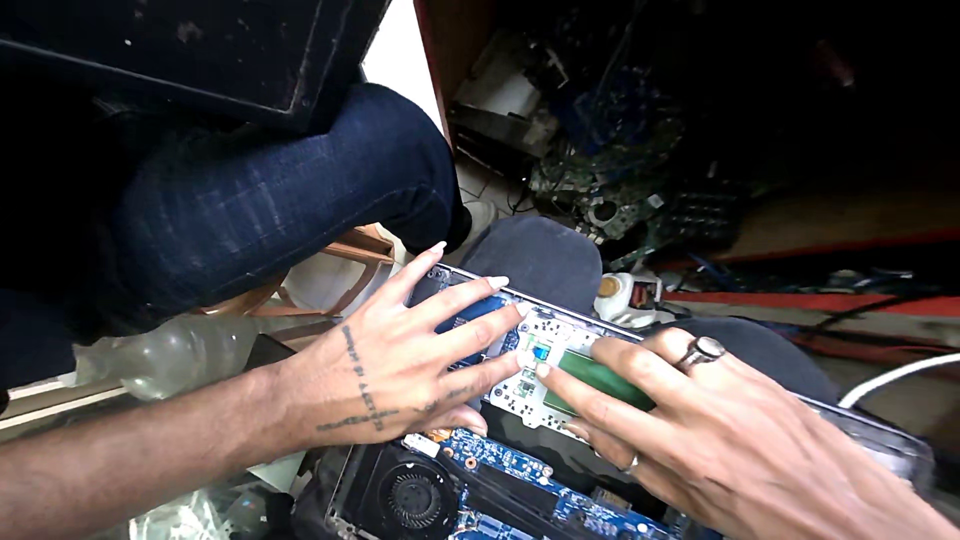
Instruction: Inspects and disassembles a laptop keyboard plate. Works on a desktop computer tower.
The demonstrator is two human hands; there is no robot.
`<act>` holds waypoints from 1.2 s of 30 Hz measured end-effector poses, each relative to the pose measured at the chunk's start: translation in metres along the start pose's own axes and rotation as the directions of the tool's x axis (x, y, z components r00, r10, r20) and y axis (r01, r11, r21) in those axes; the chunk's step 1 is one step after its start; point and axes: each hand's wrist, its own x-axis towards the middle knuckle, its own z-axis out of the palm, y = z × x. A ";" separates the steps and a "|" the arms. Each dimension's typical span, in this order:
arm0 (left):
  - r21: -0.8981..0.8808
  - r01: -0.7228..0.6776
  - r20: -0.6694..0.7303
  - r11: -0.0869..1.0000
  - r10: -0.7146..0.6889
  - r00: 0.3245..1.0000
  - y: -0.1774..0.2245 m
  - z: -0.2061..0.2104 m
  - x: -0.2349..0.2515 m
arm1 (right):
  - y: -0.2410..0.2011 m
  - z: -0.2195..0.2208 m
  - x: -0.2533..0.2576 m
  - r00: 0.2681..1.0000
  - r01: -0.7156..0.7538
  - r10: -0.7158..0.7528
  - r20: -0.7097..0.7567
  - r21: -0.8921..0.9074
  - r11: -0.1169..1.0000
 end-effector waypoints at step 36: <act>0.019 -0.004 0.018 1.000 0.003 1.000 -0.001 -0.001 0.000 | -0.001 -0.001 0.003 1.000 -0.005 0.005 0.000 0.013 1.000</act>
